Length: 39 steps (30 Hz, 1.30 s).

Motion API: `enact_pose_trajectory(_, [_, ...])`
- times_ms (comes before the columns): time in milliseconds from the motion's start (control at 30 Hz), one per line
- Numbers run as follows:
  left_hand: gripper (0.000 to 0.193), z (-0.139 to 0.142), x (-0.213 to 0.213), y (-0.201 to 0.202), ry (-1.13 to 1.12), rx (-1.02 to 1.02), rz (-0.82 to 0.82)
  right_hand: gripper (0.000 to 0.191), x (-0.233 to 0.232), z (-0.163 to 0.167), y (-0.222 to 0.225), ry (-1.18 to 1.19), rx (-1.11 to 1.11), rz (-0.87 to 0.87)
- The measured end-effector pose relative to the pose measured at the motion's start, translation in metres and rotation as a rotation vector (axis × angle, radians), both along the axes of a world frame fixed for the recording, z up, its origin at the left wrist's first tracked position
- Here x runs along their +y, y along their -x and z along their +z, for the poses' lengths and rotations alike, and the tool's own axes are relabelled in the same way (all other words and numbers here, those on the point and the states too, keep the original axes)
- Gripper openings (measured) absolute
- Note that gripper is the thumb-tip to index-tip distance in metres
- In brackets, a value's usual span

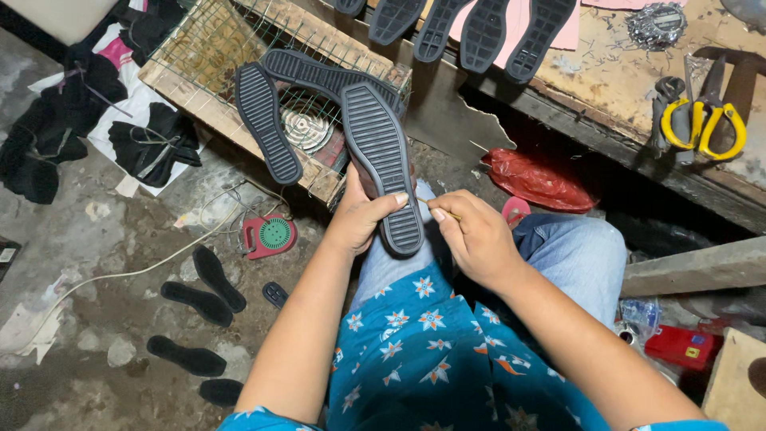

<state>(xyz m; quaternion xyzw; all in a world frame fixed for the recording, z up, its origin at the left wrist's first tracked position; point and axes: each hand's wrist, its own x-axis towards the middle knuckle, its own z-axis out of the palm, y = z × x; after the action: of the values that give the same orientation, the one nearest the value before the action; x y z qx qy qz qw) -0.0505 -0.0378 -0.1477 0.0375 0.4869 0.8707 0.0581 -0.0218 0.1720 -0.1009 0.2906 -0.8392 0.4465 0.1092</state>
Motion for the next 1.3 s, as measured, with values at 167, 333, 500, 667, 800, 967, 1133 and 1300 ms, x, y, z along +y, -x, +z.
enact_pose_trajectory(167, [0.086,-0.009,0.003,0.006,0.057,-0.061,0.065,0.013,0.005,-0.004,-0.002,-0.078,-0.024,-0.02])
enact_pose_trajectory(333, [0.078,-0.008,0.0,0.007,0.107,-0.158,0.084,0.015,0.006,-0.004,-0.009,-0.097,-0.071,-0.043])
enact_pose_trajectory(500, [0.076,-0.001,0.001,0.014,0.186,-0.253,0.099,0.016,0.006,-0.003,-0.014,-0.086,-0.09,-0.062])
enact_pose_trajectory(667, [0.073,0.004,0.001,0.017,0.211,-0.251,0.092,0.016,0.005,-0.004,-0.018,-0.082,-0.083,-0.055])
enact_pose_trajectory(800, [0.073,0.005,0.002,0.018,0.25,-0.282,0.105,0.016,0.002,-0.004,-0.021,-0.084,-0.077,-0.048])
enact_pose_trajectory(967, [0.073,0.006,0.003,0.019,0.259,-0.295,0.117,0.014,0.0,-0.002,-0.022,-0.065,-0.082,-0.032])
enact_pose_trajectory(1133, [0.073,0.005,0.003,0.017,0.249,-0.262,0.108,0.012,-0.001,-0.002,-0.026,-0.034,-0.066,-0.005])
enact_pose_trajectory(1300, [0.076,0.006,0.004,0.016,0.253,-0.295,0.135,0.01,0.0,0.0,-0.029,-0.04,-0.067,0.002])
